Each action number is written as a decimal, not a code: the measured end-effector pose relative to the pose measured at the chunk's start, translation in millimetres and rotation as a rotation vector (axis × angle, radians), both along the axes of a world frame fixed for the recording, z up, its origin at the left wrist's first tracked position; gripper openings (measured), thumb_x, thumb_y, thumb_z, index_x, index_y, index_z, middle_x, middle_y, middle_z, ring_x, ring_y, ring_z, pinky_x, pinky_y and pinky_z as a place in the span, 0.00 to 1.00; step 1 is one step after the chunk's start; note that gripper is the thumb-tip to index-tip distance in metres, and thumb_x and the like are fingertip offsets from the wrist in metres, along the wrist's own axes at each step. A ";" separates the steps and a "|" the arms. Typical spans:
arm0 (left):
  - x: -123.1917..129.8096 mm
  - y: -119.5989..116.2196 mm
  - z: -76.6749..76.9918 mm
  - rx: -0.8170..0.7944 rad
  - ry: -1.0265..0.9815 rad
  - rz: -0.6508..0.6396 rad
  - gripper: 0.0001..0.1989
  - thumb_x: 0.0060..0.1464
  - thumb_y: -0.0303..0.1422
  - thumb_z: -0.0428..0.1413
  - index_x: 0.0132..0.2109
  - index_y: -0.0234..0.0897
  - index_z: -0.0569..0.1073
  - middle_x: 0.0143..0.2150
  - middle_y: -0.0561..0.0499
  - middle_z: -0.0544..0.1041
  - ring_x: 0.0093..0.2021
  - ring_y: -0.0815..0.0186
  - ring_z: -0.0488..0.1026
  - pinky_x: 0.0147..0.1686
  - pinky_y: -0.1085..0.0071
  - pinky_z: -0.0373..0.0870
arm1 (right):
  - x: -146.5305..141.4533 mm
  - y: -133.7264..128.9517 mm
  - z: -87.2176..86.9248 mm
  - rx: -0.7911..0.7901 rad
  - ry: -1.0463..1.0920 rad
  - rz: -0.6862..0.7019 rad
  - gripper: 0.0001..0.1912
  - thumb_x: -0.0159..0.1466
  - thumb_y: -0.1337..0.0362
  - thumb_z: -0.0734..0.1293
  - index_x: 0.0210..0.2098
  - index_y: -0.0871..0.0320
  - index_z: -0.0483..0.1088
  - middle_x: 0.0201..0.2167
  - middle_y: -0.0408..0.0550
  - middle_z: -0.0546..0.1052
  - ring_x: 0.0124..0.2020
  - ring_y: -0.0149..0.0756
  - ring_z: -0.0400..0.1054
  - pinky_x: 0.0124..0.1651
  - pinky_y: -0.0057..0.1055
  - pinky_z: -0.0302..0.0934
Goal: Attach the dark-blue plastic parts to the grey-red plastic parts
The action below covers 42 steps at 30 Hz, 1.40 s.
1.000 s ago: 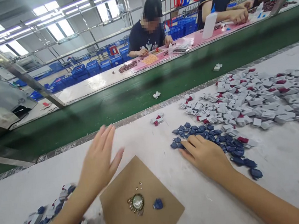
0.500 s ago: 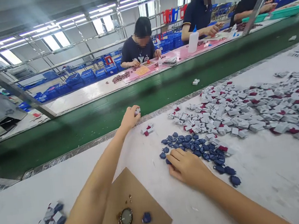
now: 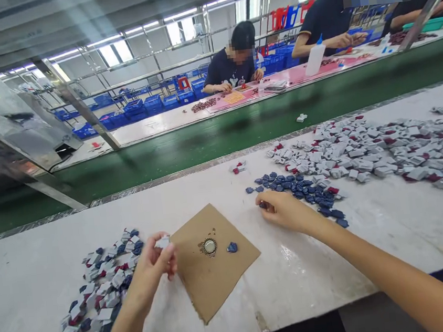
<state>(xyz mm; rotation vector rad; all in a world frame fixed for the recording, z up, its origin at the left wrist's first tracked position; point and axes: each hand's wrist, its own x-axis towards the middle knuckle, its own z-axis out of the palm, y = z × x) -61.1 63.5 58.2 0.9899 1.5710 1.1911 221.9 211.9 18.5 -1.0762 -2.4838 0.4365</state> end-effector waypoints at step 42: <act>39.5 -46.9 -7.1 0.071 -0.660 0.390 0.12 0.34 0.33 0.66 0.30 0.36 0.77 0.29 0.49 0.80 0.31 0.66 0.76 0.31 0.75 0.70 | -117.0 -104.3 55.7 -1.064 0.684 -0.166 0.16 0.54 0.53 0.69 0.36 0.58 0.71 0.21 0.40 0.67 0.18 0.24 0.58 0.23 0.25 0.58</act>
